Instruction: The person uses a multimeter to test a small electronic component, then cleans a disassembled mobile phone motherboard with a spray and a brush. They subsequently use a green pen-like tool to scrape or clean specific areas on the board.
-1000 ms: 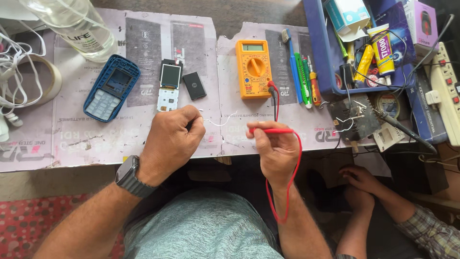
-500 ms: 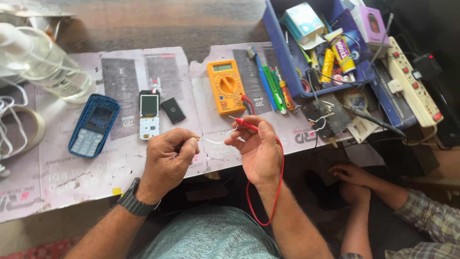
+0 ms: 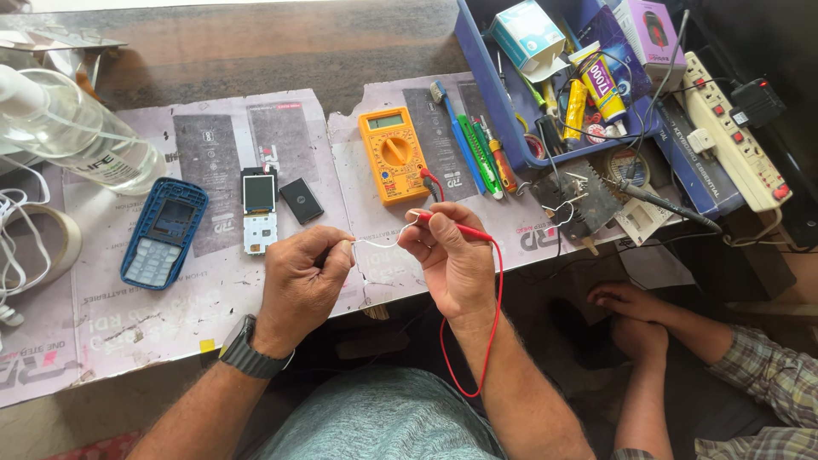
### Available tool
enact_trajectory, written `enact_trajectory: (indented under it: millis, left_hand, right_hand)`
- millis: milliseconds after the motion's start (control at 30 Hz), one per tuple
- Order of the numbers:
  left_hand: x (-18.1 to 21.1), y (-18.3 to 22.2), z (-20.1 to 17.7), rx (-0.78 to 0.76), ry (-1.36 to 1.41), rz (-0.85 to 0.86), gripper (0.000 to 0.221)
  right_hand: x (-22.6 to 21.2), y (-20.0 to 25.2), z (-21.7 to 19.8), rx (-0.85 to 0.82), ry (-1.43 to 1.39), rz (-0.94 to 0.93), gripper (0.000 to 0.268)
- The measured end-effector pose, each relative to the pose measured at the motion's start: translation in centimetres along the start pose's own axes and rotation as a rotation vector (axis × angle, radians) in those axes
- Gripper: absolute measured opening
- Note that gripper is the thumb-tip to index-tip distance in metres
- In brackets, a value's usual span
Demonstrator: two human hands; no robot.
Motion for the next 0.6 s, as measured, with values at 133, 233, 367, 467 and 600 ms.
enact_trajectory:
  millis: [133, 233, 367, 467, 600]
  left_hand:
    - [0.1, 0.1, 0.1, 0.008, -0.025, 0.003, 0.011]
    - [0.3, 0.0, 0.1, 0.011, -0.039, 0.024, 0.011]
    - [0.2, 0.0, 0.1, 0.016, -0.053, 0.029, 0.011]
    - [0.2, 0.0, 0.2, 0.01, -0.048, 0.026, 0.011]
    - [0.2, 0.0, 0.2, 0.009, -0.052, 0.037, 0.011]
  right_hand:
    - [-0.3, 0.2, 0.7, 0.02, -0.046, 0.019, 0.016]
    - [-0.5, 0.2, 1.2, 0.005, -0.057, 0.019, 0.013]
    - [-0.3, 0.3, 1.2, -0.012, 0.007, 0.0, 0.012]
    - [0.0, 0.2, 1.0, 0.006, 0.007, -0.008, 0.013]
    - [0.1, 0.2, 0.6, 0.047, 0.016, -0.039, 0.016]
Point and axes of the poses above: each hand's wrist, its own y-axis away from the middle knuckle, its own z-axis out of the palm, x = y × z, the point moved 4 cm from there along -y, towards the middle knuckle, and after that the axes turned 8 degrees about -z, right-handed, at the moved point
